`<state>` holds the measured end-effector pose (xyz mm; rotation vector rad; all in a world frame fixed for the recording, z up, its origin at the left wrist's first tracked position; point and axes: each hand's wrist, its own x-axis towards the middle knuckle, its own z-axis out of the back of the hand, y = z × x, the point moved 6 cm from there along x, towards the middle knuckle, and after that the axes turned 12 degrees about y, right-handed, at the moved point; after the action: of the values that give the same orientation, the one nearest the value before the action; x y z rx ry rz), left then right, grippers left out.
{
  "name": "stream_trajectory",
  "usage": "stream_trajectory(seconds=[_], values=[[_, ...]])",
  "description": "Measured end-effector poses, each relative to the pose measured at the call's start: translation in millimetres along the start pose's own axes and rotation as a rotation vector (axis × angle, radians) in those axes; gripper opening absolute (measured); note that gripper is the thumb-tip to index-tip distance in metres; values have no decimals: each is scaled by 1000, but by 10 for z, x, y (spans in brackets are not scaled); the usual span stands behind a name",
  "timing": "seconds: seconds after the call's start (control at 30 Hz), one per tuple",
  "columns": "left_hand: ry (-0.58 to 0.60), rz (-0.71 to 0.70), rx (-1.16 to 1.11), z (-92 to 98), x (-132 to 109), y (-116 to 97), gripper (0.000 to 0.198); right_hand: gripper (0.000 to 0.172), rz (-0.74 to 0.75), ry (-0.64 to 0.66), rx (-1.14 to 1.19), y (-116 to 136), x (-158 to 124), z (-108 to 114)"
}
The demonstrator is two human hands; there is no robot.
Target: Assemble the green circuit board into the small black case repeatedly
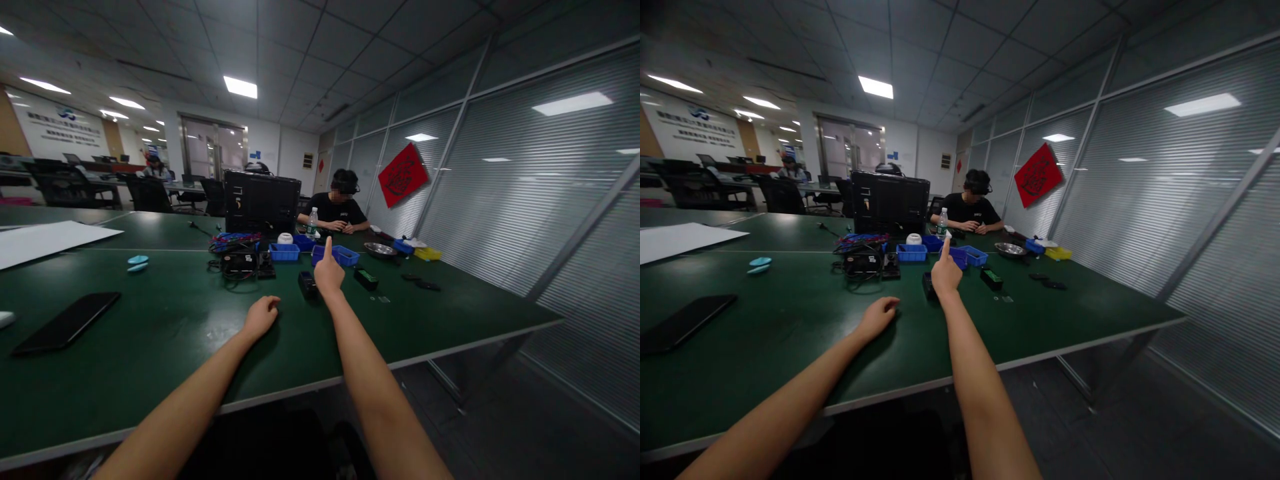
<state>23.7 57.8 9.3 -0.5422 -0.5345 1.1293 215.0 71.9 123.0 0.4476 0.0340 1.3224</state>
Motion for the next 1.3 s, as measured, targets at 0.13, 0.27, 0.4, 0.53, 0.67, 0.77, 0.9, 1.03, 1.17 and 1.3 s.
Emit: stream_trajectory(seconds=[0.13,0.27,0.4,0.53,0.67,0.77,0.9,1.03,1.17,1.3], values=[[-11,-22,14,0,5,-14,36,44,-9,101,17,-79,124,-72],[-11,-11,13,7,0,-29,36,56,-24,200,-7,-132,8,-435],[-13,-12,22,18,-8,-45,37,66,8,285,-41,-90,-107,-797],[-11,-20,37,13,-8,-38,37,62,32,272,-68,-67,-128,-930],[-6,-19,27,2,-2,-16,37,64,34,246,-65,-74,-131,-956],[4,-11,10,-4,1,-9,37,64,21,206,-53,-76,-153,-889],[12,-5,-17,-7,2,-18,36,64,25,49,6,-39,-245,-616],[-73,15,-90,47,-2,-4,39,64,126,-108,220,104,-344,-450],[-287,77,-100,203,-49,56,42,43,72,238,828,200,-265,-863],[-427,110,-29,332,-123,64,44,26,-69,697,1347,269,-273,-1263]])
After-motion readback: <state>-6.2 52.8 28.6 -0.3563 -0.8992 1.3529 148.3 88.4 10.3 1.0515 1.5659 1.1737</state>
